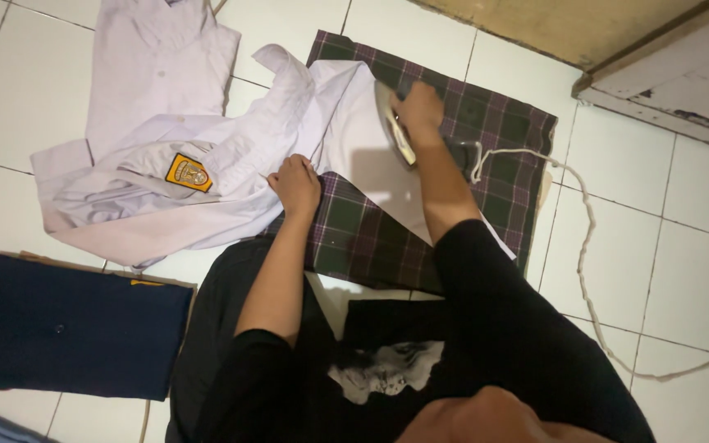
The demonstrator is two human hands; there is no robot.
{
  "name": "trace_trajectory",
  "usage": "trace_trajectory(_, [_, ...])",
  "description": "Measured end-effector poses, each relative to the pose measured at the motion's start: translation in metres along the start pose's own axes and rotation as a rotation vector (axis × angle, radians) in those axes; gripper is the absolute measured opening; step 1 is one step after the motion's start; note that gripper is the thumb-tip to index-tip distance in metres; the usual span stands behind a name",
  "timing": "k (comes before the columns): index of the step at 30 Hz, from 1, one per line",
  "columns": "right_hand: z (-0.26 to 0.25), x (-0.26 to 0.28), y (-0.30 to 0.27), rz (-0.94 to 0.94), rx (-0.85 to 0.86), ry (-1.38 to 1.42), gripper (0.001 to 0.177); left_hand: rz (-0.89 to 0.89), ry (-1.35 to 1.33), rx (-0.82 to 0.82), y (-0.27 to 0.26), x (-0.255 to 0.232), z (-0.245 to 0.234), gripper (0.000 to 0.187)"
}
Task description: Ironing a white long-sleeved shirt on a tiled floor.
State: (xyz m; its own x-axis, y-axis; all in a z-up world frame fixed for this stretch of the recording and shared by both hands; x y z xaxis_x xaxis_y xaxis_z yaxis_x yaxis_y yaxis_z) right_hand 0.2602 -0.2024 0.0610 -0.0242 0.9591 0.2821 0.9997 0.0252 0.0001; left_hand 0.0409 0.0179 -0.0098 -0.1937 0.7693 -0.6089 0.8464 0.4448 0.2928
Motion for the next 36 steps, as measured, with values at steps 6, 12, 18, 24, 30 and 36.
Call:
trace_trajectory(6, [-0.004,-0.002,-0.110,-0.002,0.218,0.088,0.043,0.014,0.035,0.002,-0.002,0.004,0.007,0.003])
trace_trajectory(12, [-0.029,-0.038,-0.153,-0.252,0.109,0.120,0.043,0.023,0.027,0.027,-0.005,0.001,0.001,0.006])
trace_trajectory(18, [-0.039,-0.078,-0.080,-0.008,0.121,-0.121,0.052,0.087,-0.122,0.047,0.000,-0.024,-0.026,0.011])
trace_trajectory(24, [-0.009,-0.055,-0.136,-0.190,0.413,0.030,0.037,0.082,-0.234,0.026,0.002,-0.025,-0.023,0.016])
trace_trajectory(30, [-0.005,-0.039,-0.171,-0.483,0.424,-0.106,0.043,0.000,-0.080,0.075,0.002,-0.021,-0.029,0.035])
trace_trajectory(36, [-0.018,-0.065,-0.162,-0.609,0.479,-0.289,0.049,-0.264,-0.400,0.410,-0.008,0.018,0.018,0.048])
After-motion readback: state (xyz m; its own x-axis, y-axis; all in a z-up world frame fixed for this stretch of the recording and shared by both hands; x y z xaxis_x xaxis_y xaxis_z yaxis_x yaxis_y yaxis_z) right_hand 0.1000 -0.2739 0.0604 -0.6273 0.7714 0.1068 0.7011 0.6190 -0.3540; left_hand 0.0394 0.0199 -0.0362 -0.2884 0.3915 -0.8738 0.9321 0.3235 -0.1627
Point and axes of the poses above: each hand's wrist, its own y-axis towards the middle knuckle, its own z-axis out of the palm, x = y × z, the point moved 4 cm from there along y, towards the middle knuckle, and after that the axes turned 2 degrees about z, right-handed, at the moved point
